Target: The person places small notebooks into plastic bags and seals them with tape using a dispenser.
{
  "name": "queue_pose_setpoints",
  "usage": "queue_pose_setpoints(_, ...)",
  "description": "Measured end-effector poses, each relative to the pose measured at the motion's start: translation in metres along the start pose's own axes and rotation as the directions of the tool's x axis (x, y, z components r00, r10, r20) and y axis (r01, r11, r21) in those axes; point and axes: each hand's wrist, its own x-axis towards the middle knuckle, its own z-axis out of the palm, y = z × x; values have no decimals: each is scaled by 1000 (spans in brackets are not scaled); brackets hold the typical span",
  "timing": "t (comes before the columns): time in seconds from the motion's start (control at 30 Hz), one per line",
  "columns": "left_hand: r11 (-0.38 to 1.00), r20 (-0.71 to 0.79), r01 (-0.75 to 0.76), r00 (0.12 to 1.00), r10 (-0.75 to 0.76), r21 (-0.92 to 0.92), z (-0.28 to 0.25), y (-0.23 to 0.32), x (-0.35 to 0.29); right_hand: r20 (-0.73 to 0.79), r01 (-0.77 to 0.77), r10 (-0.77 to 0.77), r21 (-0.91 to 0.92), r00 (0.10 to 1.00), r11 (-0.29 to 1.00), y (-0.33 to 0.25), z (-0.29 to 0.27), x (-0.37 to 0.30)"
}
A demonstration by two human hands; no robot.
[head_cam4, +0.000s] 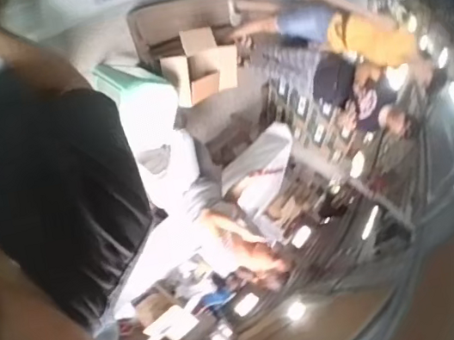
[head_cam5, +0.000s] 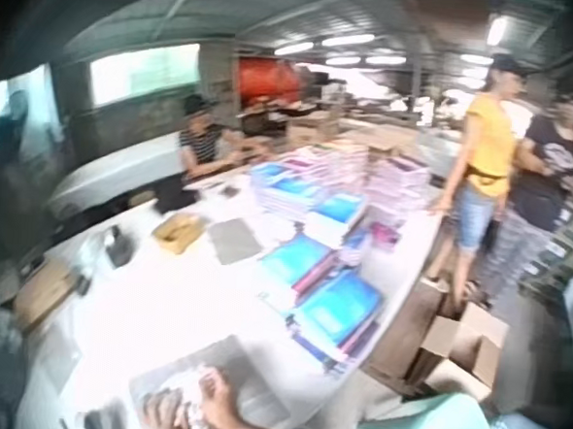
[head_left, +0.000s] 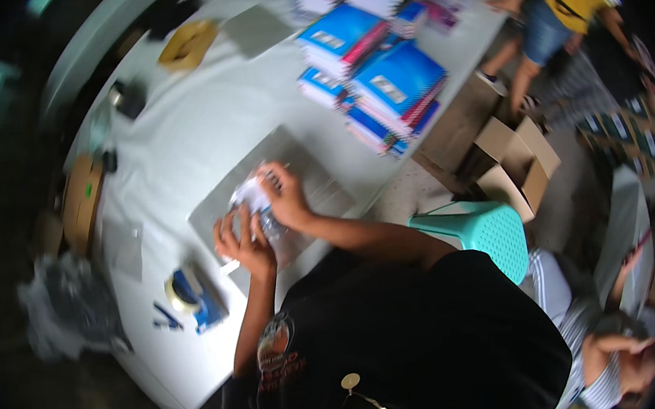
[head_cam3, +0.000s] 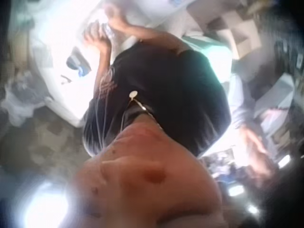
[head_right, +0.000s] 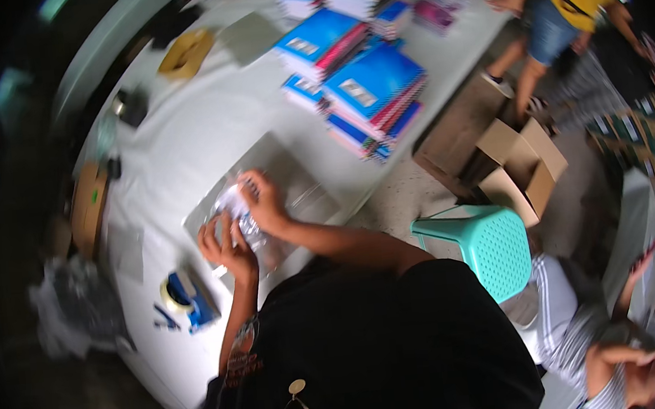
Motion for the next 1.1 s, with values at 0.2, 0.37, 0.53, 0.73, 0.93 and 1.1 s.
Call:
queue_pose_setpoints(0.2, 978, 54, -159, 987, 153, 138, -20, 0, 31, -69, 60, -57, 42, 996, 997, -20, 27, 8)
queue_pose_setpoints(0.37, 985, 213, -160, 967, 142, 70, -17, 20, 32, -47, 58, -57, 13, 997, 998, -21, 13, 9)
queue_pose_setpoints(0.53, 982, 372, 24, 927, 48, -186, -22, 28, 40, 148, 279, -238, -408, 960, 869, -35, -6, 7)
queue_pose_setpoints(0.73, 566, 570, 545, 807, -154, -619, -42, 30, 53, 455, 607, -404, -635, 793, 477, -44, -21, -33)
queue_pose_setpoints(0.93, 523, 648, 626, 742, -171, -579, -56, -3, 104, 579, 708, -409, -544, 705, 451, -48, -26, -21)
queue_pose_setpoints(1.1, 950, 750, -14, 609, 256, -313, -28, -34, 141, 606, 725, -402, -521, 686, 450, -59, -22, -13)
